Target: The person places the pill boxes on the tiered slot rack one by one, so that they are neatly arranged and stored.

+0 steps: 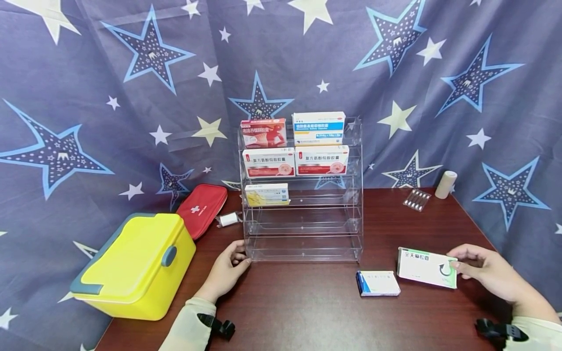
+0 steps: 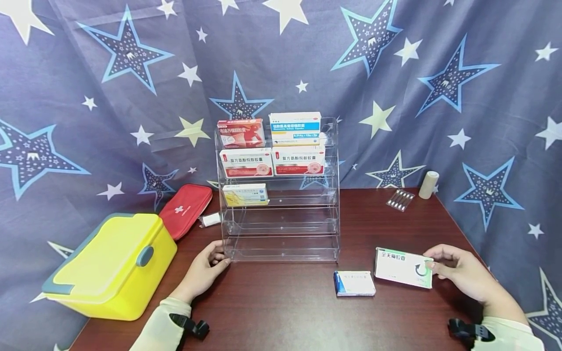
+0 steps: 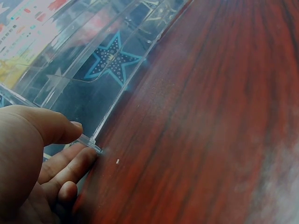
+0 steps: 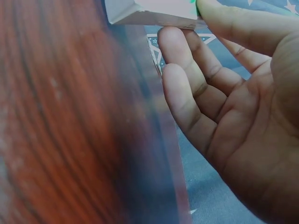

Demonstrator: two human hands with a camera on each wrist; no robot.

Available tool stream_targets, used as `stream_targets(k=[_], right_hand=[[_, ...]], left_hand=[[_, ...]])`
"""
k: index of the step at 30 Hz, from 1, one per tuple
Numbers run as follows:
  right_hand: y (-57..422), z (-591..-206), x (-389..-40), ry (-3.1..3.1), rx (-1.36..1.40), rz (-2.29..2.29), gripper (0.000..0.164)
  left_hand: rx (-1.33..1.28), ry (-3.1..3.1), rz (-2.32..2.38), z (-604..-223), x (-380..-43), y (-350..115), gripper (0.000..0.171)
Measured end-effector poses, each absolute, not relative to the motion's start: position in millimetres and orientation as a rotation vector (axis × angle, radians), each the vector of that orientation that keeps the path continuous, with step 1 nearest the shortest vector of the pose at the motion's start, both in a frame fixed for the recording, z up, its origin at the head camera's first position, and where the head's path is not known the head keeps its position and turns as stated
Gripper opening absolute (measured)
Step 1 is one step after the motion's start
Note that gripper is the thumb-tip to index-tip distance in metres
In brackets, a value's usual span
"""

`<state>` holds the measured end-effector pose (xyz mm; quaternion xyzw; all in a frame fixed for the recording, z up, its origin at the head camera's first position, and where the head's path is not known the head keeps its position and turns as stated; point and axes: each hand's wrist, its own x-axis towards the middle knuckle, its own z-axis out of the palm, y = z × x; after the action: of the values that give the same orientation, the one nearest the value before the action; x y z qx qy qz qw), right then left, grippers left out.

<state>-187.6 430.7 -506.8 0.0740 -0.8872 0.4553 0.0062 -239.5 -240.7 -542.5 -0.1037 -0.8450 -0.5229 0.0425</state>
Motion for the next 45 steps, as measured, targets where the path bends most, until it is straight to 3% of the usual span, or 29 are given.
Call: stream_targets(k=[12,20,33,45], right_hand=[[421.3,-496.4,-187.5,-2.575,0.211,1.402,0.022],[396.9,-453.0,-199.3,-2.485,0.149,1.300,0.023],[309.9,-358.8,-241.5,-2.319,0.302,1.214,0.023],[225.2,-329.7,-287.7,-2.302,0.412,1.147,0.015]], left_hand=[[-0.333,-2.581,-1.598,-544.1,-239.4,-240.2,0.046],[-0.343,-2.590,-1.564,-541.7,-239.2,-239.6,0.047],[-0.319,-2.601,-1.557,-541.5,-239.5,-239.9,0.047],[-0.312,-2.592,-1.565,-541.0,-239.4,-240.4,0.046]])
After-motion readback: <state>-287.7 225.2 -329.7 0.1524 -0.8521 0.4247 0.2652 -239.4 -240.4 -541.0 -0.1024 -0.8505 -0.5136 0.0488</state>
